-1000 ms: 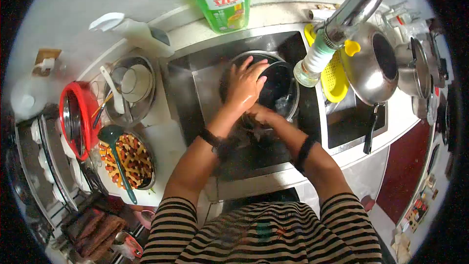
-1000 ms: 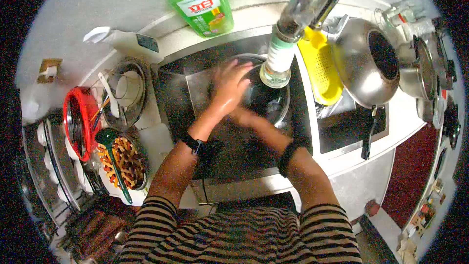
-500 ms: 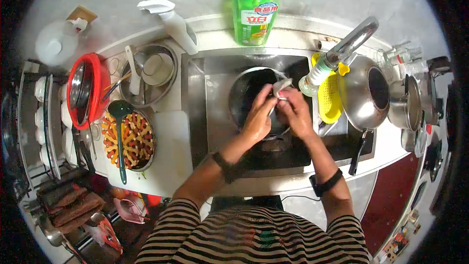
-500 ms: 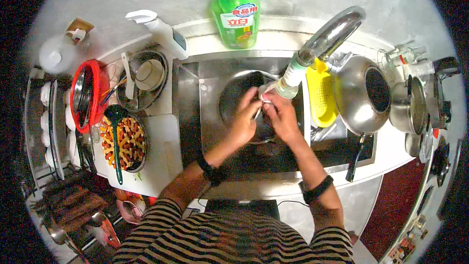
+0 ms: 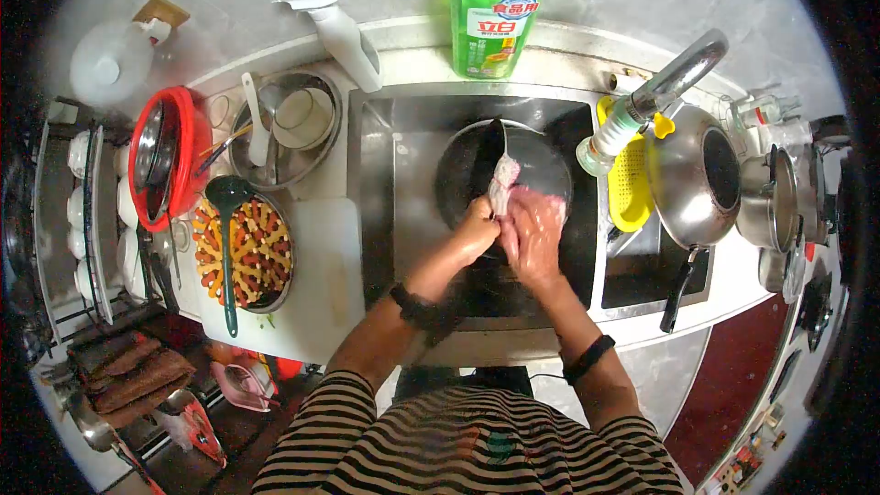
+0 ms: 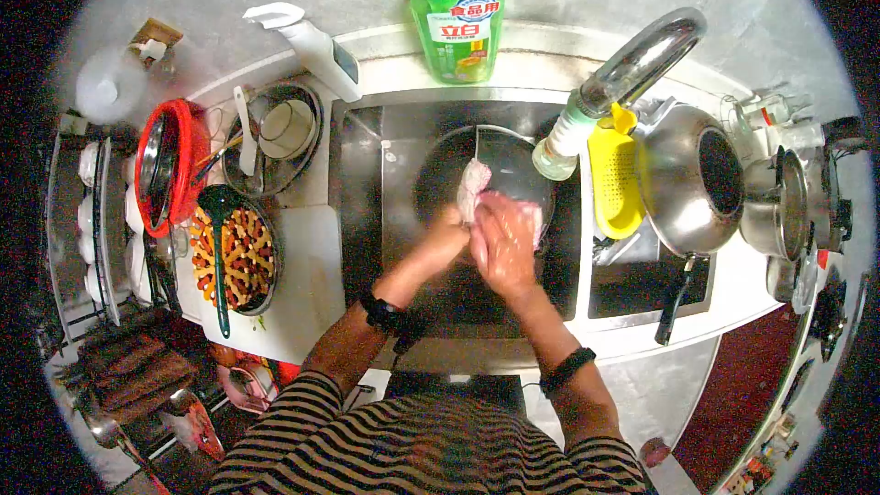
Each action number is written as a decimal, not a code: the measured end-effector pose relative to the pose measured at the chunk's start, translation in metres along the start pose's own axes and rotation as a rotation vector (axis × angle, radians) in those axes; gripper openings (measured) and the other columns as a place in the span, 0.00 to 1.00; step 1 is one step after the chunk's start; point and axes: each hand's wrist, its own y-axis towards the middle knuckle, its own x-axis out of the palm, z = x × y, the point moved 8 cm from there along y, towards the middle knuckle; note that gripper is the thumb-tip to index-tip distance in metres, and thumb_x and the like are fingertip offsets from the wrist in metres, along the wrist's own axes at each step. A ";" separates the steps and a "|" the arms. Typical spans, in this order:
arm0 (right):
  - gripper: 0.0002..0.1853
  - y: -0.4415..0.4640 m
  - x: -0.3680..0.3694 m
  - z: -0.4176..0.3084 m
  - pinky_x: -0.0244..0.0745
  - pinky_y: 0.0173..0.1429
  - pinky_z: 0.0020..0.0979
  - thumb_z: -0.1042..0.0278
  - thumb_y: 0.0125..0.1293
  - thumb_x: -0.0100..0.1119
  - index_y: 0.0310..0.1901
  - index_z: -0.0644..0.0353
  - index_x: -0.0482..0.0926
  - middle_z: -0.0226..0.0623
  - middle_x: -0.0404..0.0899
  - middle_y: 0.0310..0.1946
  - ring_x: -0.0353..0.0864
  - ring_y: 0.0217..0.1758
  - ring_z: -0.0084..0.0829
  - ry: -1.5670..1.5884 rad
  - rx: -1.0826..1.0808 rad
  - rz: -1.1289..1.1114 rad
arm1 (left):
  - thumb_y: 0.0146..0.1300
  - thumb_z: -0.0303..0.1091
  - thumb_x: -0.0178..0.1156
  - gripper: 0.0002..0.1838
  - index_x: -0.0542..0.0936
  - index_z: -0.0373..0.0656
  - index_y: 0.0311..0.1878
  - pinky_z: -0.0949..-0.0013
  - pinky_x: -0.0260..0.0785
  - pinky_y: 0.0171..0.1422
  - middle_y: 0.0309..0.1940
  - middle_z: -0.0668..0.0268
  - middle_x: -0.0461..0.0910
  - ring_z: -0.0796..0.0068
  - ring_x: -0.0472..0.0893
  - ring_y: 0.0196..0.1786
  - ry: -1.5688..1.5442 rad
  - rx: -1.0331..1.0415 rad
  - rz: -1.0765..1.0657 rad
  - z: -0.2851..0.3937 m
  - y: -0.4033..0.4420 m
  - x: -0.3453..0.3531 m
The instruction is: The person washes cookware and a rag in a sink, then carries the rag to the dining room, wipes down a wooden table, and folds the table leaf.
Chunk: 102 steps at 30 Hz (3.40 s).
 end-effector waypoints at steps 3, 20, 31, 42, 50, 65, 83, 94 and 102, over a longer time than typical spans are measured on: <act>0.11 0.049 -0.009 0.042 0.67 0.48 0.44 0.71 0.55 0.55 0.39 0.65 0.76 0.48 0.76 0.36 0.75 0.42 0.48 -0.033 0.076 0.075 | 0.43 0.15 0.45 0.24 0.75 0.34 0.47 0.66 0.67 0.51 0.37 0.58 0.79 0.66 0.78 0.42 0.220 0.154 -0.053 0.006 -0.005 0.003; 0.21 0.083 0.008 0.079 0.65 0.59 0.35 0.60 0.63 0.48 0.53 0.64 0.71 0.47 0.74 0.50 0.72 0.55 0.44 0.286 0.433 -0.284 | 0.39 0.20 0.52 0.30 0.73 0.40 0.54 0.72 0.68 0.50 0.41 0.69 0.78 0.77 0.76 0.44 -0.104 -0.021 -0.108 0.066 -0.020 -0.009; 0.42 0.037 0.082 0.152 0.64 0.61 0.32 0.35 0.48 0.61 0.56 0.63 0.70 0.40 0.70 0.56 0.71 0.57 0.32 1.189 0.071 -0.349 | 0.29 0.19 0.50 0.38 0.73 0.40 0.54 0.78 0.65 0.30 0.36 0.69 0.76 0.79 0.74 0.31 -0.408 -0.207 0.080 0.074 -0.066 -0.045; 0.28 -0.109 0.075 0.103 0.74 0.52 0.39 0.45 0.69 0.35 0.59 0.57 0.66 0.39 0.74 0.51 0.76 0.50 0.36 1.395 1.640 0.137 | 0.32 0.17 0.52 0.24 0.75 0.41 0.40 0.71 0.66 0.27 0.29 0.68 0.76 0.74 0.74 0.25 -0.628 -0.130 0.248 0.056 -0.072 -0.057; 0.27 -0.099 0.039 0.072 0.72 0.43 0.39 0.48 0.71 0.32 0.62 0.61 0.62 0.38 0.72 0.49 0.73 0.40 0.33 0.937 1.282 0.253 | 0.31 0.17 0.51 0.19 0.77 0.41 0.32 0.71 0.65 0.31 0.27 0.69 0.77 0.75 0.74 0.27 -0.334 -0.152 0.216 0.037 -0.065 -0.058; 0.25 -0.009 0.003 0.128 0.50 0.69 0.45 0.54 0.70 0.38 0.63 0.60 0.61 0.55 0.56 0.65 0.54 0.66 0.55 -0.071 0.643 -0.310 | 0.55 0.27 0.56 0.20 0.69 0.33 0.52 0.52 0.69 0.40 0.34 0.43 0.77 0.41 0.76 0.36 0.883 0.178 -0.067 0.027 -0.046 0.039; 0.33 -0.085 0.035 0.173 0.70 0.54 0.28 0.90 0.46 0.46 0.59 0.64 0.67 0.38 0.77 0.46 0.76 0.47 0.30 0.861 1.013 0.110 | 0.41 0.25 0.58 0.27 0.72 0.50 0.51 0.54 0.63 0.56 0.49 0.61 0.72 0.53 0.70 0.55 1.342 0.660 -0.024 0.060 -0.068 -0.021; 0.35 -0.060 0.042 0.151 0.68 0.53 0.26 0.91 0.46 0.43 0.60 0.60 0.67 0.33 0.76 0.48 0.75 0.48 0.26 1.165 1.118 0.170 | 0.56 0.36 0.60 0.42 0.47 0.46 0.70 0.49 0.75 0.45 0.57 0.53 0.67 0.55 0.71 0.54 -0.075 -0.454 0.209 -0.013 -0.052 -0.071; 0.29 -0.037 0.049 0.150 0.63 0.62 0.30 0.81 0.54 0.54 0.61 0.58 0.65 0.32 0.72 0.54 0.70 0.57 0.28 0.937 0.805 -0.155 | 0.53 0.23 0.53 0.46 0.39 0.48 0.71 0.60 0.79 0.36 0.54 0.47 0.69 0.54 0.80 0.41 0.246 -0.330 0.320 -0.038 -0.029 -0.105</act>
